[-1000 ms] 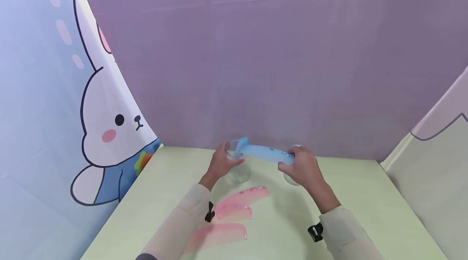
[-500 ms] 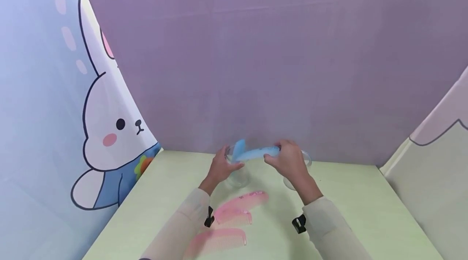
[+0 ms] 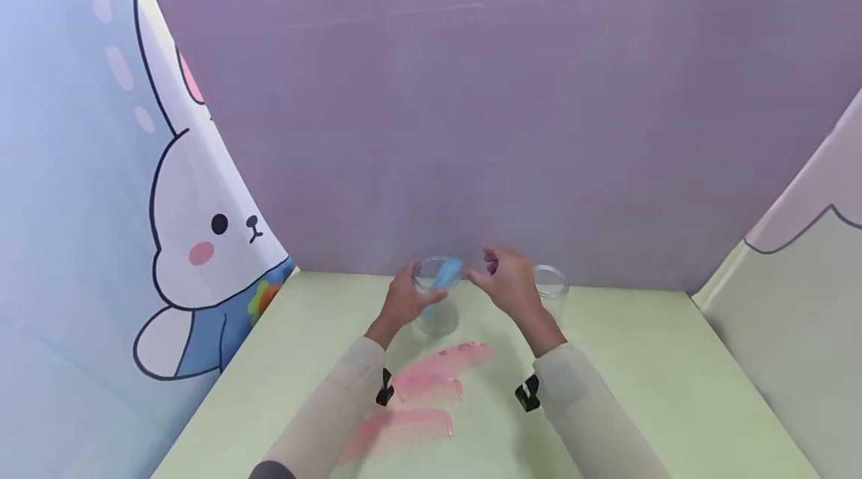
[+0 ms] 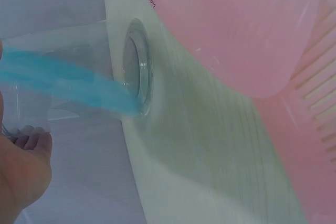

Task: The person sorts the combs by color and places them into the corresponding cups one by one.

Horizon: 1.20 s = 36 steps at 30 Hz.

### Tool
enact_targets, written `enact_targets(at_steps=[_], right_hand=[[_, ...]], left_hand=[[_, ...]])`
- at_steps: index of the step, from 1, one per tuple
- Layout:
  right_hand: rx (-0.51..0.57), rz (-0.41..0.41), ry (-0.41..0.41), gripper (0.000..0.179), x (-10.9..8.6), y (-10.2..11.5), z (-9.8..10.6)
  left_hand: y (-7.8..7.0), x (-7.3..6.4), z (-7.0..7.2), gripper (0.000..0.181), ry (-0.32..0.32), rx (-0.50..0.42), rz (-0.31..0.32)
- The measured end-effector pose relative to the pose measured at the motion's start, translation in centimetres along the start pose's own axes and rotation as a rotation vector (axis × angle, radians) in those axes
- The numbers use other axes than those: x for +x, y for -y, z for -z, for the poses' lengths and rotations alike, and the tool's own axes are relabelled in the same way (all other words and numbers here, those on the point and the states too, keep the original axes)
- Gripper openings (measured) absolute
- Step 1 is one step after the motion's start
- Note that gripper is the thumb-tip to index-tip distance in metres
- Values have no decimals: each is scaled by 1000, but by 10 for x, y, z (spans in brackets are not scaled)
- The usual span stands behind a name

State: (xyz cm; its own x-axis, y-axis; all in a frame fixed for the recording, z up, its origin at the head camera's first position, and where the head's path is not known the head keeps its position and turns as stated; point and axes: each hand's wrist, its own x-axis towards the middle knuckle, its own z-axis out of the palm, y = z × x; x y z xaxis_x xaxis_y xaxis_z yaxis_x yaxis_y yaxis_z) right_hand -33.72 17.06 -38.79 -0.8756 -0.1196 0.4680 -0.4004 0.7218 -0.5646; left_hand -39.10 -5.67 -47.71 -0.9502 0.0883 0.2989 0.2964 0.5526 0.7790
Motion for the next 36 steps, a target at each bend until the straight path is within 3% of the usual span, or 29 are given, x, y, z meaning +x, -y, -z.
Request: enact_targets(at_steps=[5, 11, 17, 23, 29, 36], right_hand=[[-25, 3, 11, 54, -3, -8, 2], [-56, -49, 46, 57, 0, -19, 17], [-49, -120, 95, 63, 1, -36, 35], [-45, -152, 78, 72, -2, -65, 49], [-45, -176, 58, 79, -8, -94, 49], [-78, -195, 88, 87, -15, -112, 37]], left_hand=[[1, 2, -2, 94, -1, -4, 8], [-2, 9, 2, 94, 28, -53, 25], [-8, 9, 16, 90, 72, -17, 17], [-13, 1, 40, 98, 137, 84, 58], [-5, -14, 71, 89, 195, 224, 27], [5, -53, 93, 72, 340, 386, -48]])
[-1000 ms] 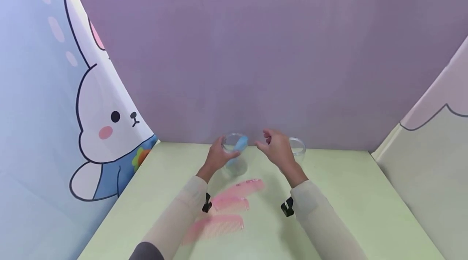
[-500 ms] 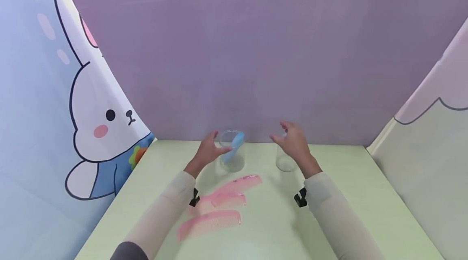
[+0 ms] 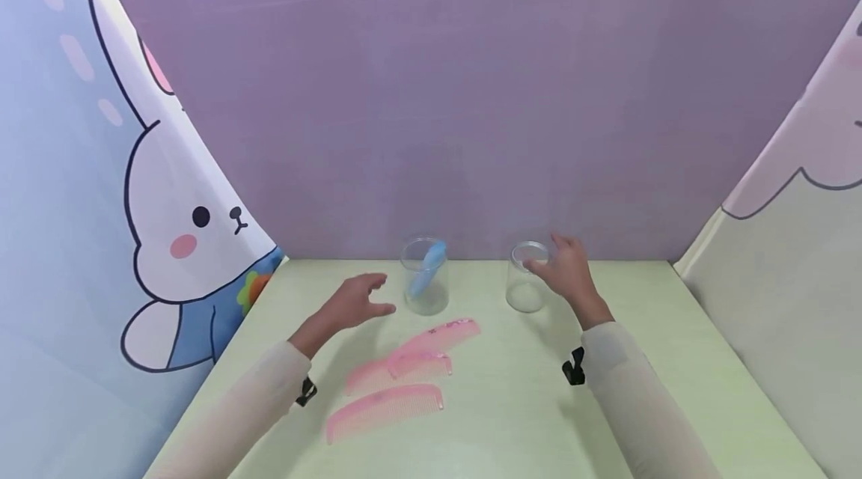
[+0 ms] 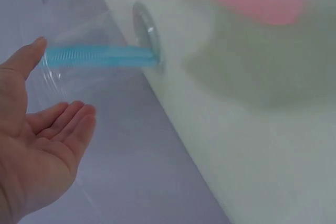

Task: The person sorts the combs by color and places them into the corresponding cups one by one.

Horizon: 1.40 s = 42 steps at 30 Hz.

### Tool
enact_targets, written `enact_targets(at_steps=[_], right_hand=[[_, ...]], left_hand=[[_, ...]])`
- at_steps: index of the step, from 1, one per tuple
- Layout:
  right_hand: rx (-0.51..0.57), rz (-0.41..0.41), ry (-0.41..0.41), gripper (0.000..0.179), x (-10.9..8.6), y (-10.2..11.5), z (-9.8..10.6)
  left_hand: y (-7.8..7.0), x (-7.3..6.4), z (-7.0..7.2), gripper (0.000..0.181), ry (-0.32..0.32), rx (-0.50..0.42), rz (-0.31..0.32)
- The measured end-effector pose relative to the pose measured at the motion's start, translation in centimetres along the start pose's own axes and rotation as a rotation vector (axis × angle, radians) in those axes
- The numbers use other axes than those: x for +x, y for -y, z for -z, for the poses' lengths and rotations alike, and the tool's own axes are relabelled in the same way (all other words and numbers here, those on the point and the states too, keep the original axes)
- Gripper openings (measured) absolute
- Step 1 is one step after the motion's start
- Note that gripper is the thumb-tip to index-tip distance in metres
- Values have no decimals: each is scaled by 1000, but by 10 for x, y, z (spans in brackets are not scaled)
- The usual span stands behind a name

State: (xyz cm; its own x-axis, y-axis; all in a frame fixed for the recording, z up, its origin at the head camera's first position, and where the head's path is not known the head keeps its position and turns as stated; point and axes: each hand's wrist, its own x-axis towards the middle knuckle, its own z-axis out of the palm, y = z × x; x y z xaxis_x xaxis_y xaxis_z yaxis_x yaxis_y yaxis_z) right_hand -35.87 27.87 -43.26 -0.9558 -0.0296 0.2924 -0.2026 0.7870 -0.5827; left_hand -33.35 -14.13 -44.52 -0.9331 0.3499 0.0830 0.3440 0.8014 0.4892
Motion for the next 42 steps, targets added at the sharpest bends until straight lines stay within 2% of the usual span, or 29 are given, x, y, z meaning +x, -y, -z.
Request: enact_targets(at_steps=[4, 8, 11, 13, 15, 19, 27, 31, 33, 42], right_hand=[[3, 5, -2, 85, -1, -5, -4], [14, 38, -47, 64, -2, -10, -9], [18, 64, -79, 47, -3, -13, -17], [16, 68, -90, 43, -3, -16, -22], [22, 71, -94, 43, -4, -18, -26], [25, 59, -105, 44, -6, -21, -33], [19, 8, -128, 56, -6, -25, -35], [7, -13, -149, 58, -13, -29, -33], [2, -3, -158, 55, -15, -29, -32], [-7, -6, -130, 52, -23, -23, -35]], left_hand=[[2, -22, -14, 66, 74, 20, -39], [-2, -36, -37, 67, 144, 65, -21], [-7, -42, -53, 67, 182, 142, 6], [-8, -45, -62, 64, 188, 187, 15], [-9, -46, -71, 53, 185, 225, 2], [-9, -47, -83, 36, 184, 237, -6], [-11, -42, -92, 31, 191, 260, -2], [-12, -37, -97, 38, 200, 287, -36], [-13, -36, -98, 40, 200, 296, -33], [-10, -39, -94, 37, 188, 319, 7]])
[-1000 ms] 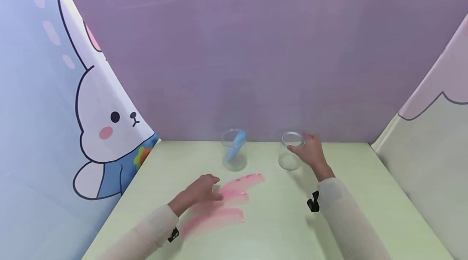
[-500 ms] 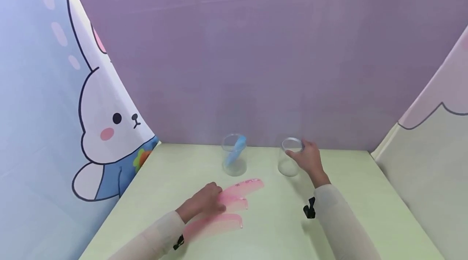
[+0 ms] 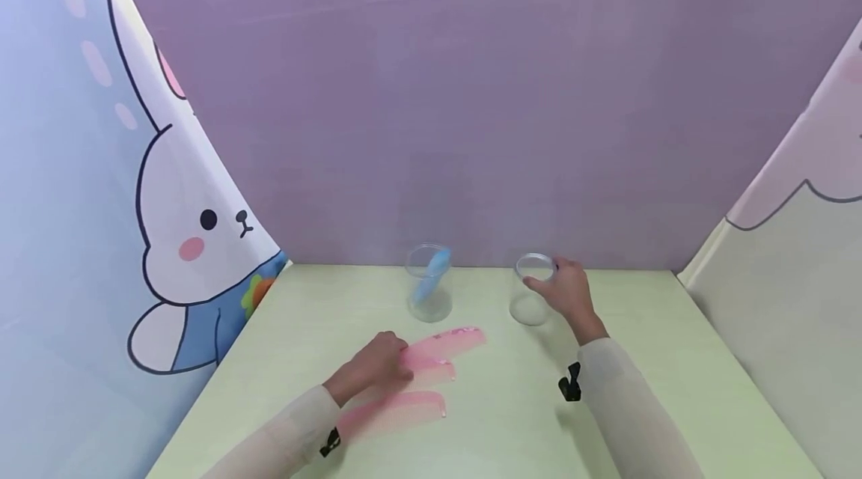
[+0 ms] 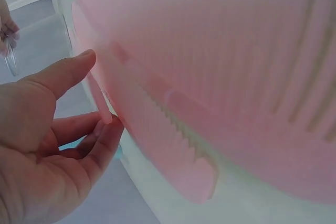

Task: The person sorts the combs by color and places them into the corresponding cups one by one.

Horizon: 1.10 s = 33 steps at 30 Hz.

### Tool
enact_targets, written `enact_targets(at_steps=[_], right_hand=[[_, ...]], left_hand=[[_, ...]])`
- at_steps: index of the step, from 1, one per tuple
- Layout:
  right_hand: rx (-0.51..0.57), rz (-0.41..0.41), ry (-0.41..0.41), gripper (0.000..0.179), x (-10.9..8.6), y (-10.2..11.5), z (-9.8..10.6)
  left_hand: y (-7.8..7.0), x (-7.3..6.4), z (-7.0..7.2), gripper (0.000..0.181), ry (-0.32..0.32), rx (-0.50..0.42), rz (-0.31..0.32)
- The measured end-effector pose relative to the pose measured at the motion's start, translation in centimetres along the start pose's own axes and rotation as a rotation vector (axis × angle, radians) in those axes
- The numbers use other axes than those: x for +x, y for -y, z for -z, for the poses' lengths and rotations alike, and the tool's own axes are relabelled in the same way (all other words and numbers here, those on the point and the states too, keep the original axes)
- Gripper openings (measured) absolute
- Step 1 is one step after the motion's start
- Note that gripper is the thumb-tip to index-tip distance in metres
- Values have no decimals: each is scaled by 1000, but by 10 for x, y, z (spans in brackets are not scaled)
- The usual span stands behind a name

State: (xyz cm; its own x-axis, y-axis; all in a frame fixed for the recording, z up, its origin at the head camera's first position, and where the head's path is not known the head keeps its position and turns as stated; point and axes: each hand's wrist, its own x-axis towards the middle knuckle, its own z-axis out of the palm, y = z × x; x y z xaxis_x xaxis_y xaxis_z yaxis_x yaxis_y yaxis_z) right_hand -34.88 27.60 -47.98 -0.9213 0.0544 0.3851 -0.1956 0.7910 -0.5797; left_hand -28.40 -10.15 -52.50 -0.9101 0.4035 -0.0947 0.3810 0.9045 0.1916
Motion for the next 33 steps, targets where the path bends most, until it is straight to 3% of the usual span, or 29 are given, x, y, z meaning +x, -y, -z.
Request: enact_targets(at_steps=[7, 15, 26, 33], right_hand=[[2, -6, 19, 50, -3, 5, -1], [12, -19, 7, 49, 1, 6, 1], [23, -54, 43, 59, -2, 6, 1], [12, -50, 36, 52, -1, 6, 2]], left_hand=[[4, 1, 0, 40, -32, -40, -5], [4, 8, 10, 40, -45, -169, 25], [-2, 11, 24, 27, -84, -212, -1], [-14, 19, 36, 26, -120, -268, -19]])
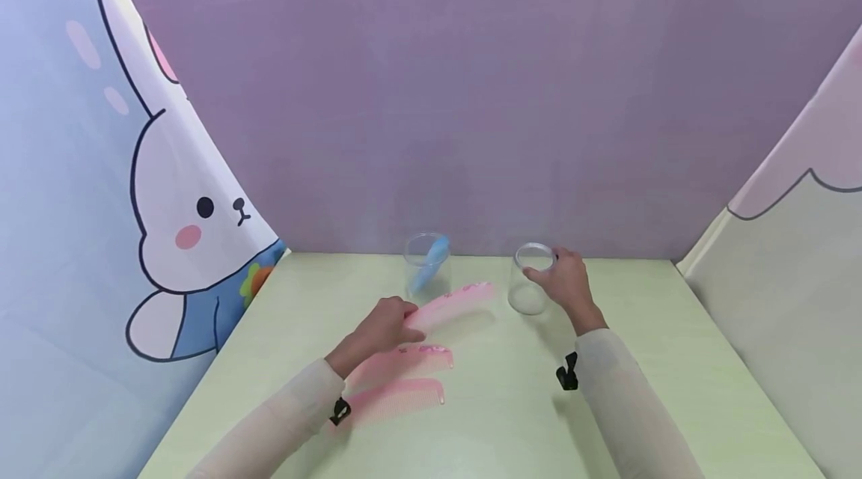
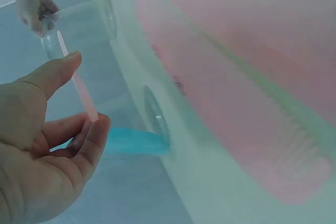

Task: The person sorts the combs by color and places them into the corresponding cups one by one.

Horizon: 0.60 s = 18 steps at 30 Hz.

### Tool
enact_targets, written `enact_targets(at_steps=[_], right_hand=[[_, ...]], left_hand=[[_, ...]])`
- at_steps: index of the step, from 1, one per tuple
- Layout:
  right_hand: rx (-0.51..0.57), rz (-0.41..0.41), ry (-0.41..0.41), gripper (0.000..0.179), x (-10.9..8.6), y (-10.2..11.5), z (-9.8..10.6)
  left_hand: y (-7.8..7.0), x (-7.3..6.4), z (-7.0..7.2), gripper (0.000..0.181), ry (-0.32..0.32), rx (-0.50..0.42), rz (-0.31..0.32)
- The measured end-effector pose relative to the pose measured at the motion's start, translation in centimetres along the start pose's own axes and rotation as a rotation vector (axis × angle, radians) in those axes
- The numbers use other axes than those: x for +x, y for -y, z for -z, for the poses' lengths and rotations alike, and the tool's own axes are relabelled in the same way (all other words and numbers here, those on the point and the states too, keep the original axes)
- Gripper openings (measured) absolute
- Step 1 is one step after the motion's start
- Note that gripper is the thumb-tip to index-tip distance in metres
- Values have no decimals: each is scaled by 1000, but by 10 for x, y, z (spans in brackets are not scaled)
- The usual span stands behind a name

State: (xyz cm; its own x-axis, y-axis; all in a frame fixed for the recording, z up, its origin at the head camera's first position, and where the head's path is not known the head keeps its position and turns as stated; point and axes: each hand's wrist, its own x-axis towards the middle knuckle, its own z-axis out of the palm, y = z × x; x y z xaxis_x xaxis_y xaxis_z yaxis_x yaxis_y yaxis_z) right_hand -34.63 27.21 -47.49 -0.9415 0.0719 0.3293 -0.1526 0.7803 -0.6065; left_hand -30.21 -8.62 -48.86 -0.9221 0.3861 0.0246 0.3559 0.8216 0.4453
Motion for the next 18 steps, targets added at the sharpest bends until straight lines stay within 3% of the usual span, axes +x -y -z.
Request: enact_targets(at_steps=[8, 13, 18], right_hand=[[0, -1, 9, 58, 2, -2, 0], [-13, 6, 8, 60, 1, -3, 0], [-2, 10, 12, 49, 1, -2, -1]], left_hand=[[-22, 8, 13, 27, -26, -38, -31], [-38, 14, 18, 30, -39, -23, -66], [-50, 23, 17, 36, -52, 35, -99]])
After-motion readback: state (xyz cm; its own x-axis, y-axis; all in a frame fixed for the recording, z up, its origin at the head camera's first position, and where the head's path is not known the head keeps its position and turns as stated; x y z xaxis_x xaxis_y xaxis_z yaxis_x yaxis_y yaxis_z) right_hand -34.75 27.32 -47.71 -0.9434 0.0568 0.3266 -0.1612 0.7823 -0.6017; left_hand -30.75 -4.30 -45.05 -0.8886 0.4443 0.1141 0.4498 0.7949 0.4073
